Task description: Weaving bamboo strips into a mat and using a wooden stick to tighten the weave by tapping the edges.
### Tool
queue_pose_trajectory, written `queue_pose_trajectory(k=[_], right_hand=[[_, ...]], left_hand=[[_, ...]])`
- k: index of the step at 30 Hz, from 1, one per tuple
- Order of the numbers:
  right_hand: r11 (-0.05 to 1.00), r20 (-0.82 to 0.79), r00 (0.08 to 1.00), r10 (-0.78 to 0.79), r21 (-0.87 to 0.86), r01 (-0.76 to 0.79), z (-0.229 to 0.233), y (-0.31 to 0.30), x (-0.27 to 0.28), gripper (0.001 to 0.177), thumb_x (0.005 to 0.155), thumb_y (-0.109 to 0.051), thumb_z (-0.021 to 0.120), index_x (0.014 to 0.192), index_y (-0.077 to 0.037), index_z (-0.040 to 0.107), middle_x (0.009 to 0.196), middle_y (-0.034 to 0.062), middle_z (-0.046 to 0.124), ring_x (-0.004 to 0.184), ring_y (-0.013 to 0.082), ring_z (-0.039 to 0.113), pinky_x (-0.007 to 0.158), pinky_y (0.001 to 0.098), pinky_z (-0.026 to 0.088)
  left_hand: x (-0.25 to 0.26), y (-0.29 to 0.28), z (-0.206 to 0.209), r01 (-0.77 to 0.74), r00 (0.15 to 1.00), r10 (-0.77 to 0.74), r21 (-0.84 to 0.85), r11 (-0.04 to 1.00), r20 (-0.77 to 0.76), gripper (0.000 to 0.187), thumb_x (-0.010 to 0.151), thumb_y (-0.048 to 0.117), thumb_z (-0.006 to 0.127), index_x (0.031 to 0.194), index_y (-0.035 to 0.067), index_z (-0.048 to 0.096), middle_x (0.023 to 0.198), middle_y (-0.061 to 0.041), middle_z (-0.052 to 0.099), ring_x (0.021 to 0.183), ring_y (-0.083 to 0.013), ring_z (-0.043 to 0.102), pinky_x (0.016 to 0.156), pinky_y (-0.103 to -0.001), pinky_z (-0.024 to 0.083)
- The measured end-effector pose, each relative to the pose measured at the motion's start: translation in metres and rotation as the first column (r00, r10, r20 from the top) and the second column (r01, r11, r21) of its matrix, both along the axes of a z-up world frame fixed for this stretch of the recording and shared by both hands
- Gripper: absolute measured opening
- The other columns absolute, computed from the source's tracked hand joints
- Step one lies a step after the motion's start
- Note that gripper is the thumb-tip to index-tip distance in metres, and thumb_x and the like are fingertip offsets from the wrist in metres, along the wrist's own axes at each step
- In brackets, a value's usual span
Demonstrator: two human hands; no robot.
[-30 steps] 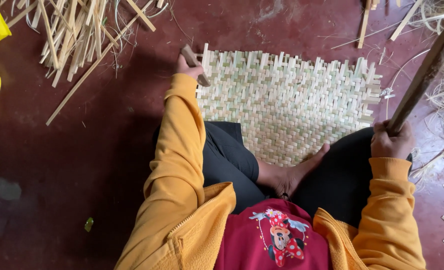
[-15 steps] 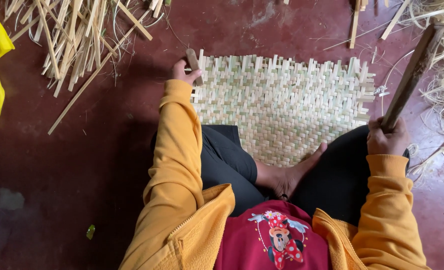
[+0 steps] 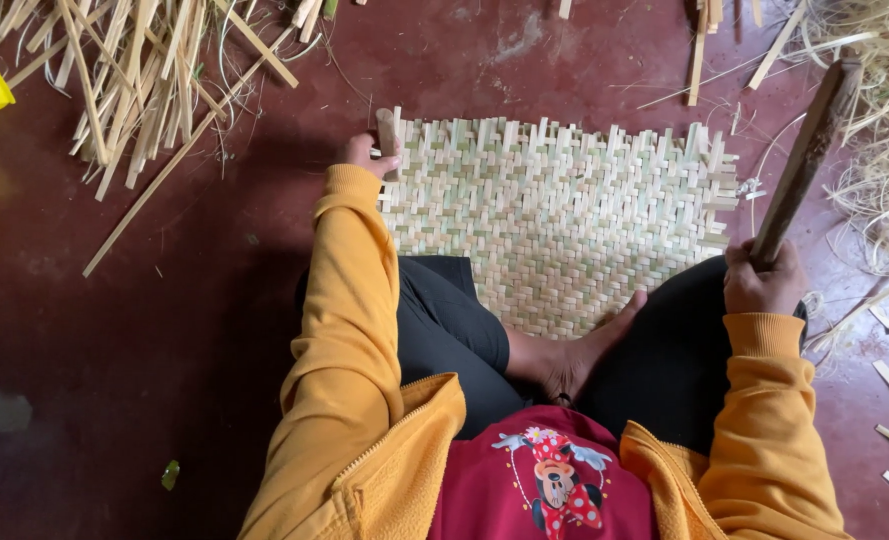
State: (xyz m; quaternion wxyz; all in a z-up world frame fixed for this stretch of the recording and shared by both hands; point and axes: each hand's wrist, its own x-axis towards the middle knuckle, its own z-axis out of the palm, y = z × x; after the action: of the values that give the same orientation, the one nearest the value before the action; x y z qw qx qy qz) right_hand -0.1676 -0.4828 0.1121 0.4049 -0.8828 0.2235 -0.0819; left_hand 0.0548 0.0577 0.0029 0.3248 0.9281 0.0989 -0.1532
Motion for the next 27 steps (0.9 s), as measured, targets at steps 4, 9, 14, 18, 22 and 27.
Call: queue_pose_trajectory(k=[4,9,14,18,22,27], right_hand=[[0.988,0.001,0.999,0.042,-0.151,-0.042,-0.015,-0.008,0.001,0.013,0.109,-0.006,0.069,0.103,-0.002,0.058,0.079,0.0084,0.059,0.065,0.0213,0.055,0.065,0.0353,0.050],[0.954,-0.123,0.979,0.164,-0.233,-0.189,-0.015,0.023,0.050,0.013,0.097,-0.010,0.072,0.104,-0.001,0.065,0.081,0.0112,0.064,0.070,0.0255,0.059,0.066,0.0382,0.049],[0.946,0.534,0.783,0.318,-0.236,-0.224,0.025,0.138,0.144,0.027,0.100,-0.023,0.080,0.117,-0.006,0.067,0.090,0.0221,0.064,0.087,0.0497,0.065,0.074,0.0548,0.052],[0.937,0.666,0.693,0.276,-0.025,-0.348,0.020,0.231,0.178,0.024,0.095,0.000,0.076,0.104,-0.006,0.053,0.095,0.0170,0.063,0.093,0.0352,0.069,0.085,0.0421,0.054],[0.555,-0.205,0.769,0.605,-0.583,-0.593,-0.004,0.249,0.168,0.031,0.096,-0.025,0.056,0.124,-0.018,0.045,0.085,0.0046,0.065,0.074,0.0349,0.074,0.069,0.0525,0.059],[0.858,-0.129,0.869,0.477,-0.145,-0.492,-0.001,0.263,0.160,0.021,0.096,-0.026,0.050,0.116,-0.023,0.045,0.084,0.0198,0.067,0.087,0.0517,0.067,0.079,0.0618,0.052]], left_hand=[[0.004,0.003,-0.009,0.006,1.000,-0.005,0.043,0.999,-0.007,0.034,0.081,0.022,0.081,0.109,0.007,0.069,0.103,-0.012,0.074,0.090,-0.0285,0.071,0.081,-0.040,0.057],[0.003,-0.009,0.019,0.029,0.998,-0.028,0.007,1.000,-0.061,0.037,0.084,0.017,0.076,0.119,0.007,0.066,0.113,-0.011,0.073,0.100,-0.0288,0.070,0.088,-0.040,0.056],[0.005,-0.011,0.013,0.094,0.985,-0.078,0.099,0.991,-0.156,0.061,0.084,0.035,0.083,0.132,0.002,0.063,0.133,-0.019,0.065,0.126,-0.0334,0.061,0.106,-0.045,0.051],[0.011,-0.002,-0.009,0.121,0.989,-0.116,0.048,0.992,-0.095,0.060,0.083,0.040,0.082,0.129,0.006,0.065,0.128,-0.017,0.069,0.121,-0.0309,0.064,0.104,-0.045,0.053],[0.020,0.003,-0.042,0.158,0.984,-0.156,0.014,0.987,-0.081,0.059,0.085,0.041,0.081,0.131,0.008,0.063,0.124,-0.012,0.071,0.117,-0.0282,0.066,0.099,-0.044,0.056],[0.014,-0.006,-0.037,0.150,0.969,-0.162,-0.076,0.986,-0.187,0.063,0.087,0.025,0.081,0.140,0.004,0.055,0.133,-0.019,0.065,0.124,-0.0350,0.062,0.103,-0.048,0.054]])
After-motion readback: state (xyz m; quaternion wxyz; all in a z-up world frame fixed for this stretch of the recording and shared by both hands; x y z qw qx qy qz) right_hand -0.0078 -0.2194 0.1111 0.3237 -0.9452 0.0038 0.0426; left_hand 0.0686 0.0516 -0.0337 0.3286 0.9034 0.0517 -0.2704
